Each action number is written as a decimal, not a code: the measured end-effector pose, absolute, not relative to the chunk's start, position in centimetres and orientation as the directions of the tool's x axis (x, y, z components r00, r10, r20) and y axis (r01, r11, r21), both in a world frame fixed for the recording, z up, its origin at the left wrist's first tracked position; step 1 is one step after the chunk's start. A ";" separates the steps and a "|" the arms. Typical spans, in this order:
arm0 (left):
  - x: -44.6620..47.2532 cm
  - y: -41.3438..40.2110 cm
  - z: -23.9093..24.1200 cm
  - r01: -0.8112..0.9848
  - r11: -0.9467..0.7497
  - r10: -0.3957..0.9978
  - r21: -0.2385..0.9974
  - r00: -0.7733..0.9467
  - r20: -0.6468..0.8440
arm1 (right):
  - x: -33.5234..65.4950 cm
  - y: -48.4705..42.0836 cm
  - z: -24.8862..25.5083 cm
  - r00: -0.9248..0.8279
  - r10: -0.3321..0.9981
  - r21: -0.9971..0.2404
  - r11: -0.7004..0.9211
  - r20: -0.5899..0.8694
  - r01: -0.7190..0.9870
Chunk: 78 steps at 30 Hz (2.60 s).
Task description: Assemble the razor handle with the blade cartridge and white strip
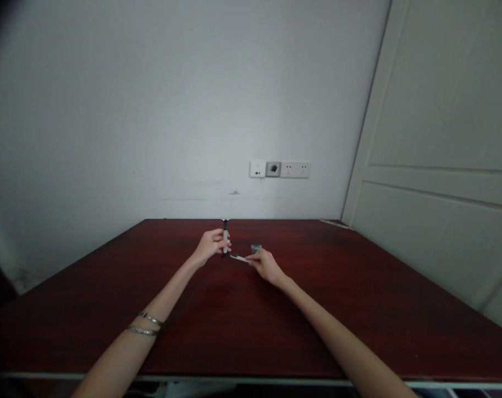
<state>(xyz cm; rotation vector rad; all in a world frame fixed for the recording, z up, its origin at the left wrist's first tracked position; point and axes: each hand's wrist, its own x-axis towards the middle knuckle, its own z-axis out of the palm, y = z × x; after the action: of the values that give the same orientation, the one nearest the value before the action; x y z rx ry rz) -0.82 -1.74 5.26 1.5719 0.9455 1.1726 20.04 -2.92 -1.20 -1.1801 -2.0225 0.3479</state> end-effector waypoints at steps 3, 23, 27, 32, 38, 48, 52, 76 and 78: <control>-0.8 -1.6 5.1 0.060 -0.279 0.930 0.958 0.266 0.254 | 19.5 -2.7 -1.6 -0.326 0.837 -0.564 0.540 0.440 0.624; -0.6 -1.5 4.1 0.104 -0.239 0.927 0.966 0.321 0.195 | 20.3 -1.2 -0.8 -0.332 0.801 -0.488 0.575 0.498 0.656; -0.5 -0.6 4.0 0.140 -0.244 0.929 0.960 0.319 0.190 | 22.0 2.3 0.1 -0.252 0.802 -0.415 0.516 0.541 0.749; -0.2 0.3 3.9 0.120 -0.246 0.925 0.962 0.324 0.196 | 23.0 5.6 -1.0 -0.306 0.820 -0.344 0.500 0.485 0.795; 0.3 0.9 3.3 0.136 -0.238 0.930 0.962 0.318 0.185 | 22.8 6.0 -2.7 -0.314 0.847 -0.312 0.465 0.430 0.829; 0.5 0.8 2.7 0.115 -0.226 0.931 0.967 0.316 0.180 | 22.8 5.4 -3.1 -0.302 0.852 -0.306 0.451 0.428 0.839; 0.6 0.5 2.7 0.114 -0.229 0.933 0.967 0.308 0.185 | 22.6 5.3 -3.0 -0.278 0.852 -0.312 0.438 0.444 0.843; 0.3 -0.1 2.6 0.087 -0.245 0.946 0.966 0.240 0.218 | 22.0 2.6 2.7 -0.201 0.839 -0.654 0.525 0.506 0.545; 0.3 -0.2 2.6 0.085 -0.239 0.947 0.967 0.242 0.213 | 21.9 2.4 3.1 -0.203 0.833 -0.672 0.538 0.514 0.509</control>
<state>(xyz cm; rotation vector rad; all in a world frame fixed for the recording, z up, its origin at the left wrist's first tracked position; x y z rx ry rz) 0.29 -0.23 2.58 1.5622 0.9956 1.1383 21.88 2.36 3.11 -1.1015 -1.8669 0.4483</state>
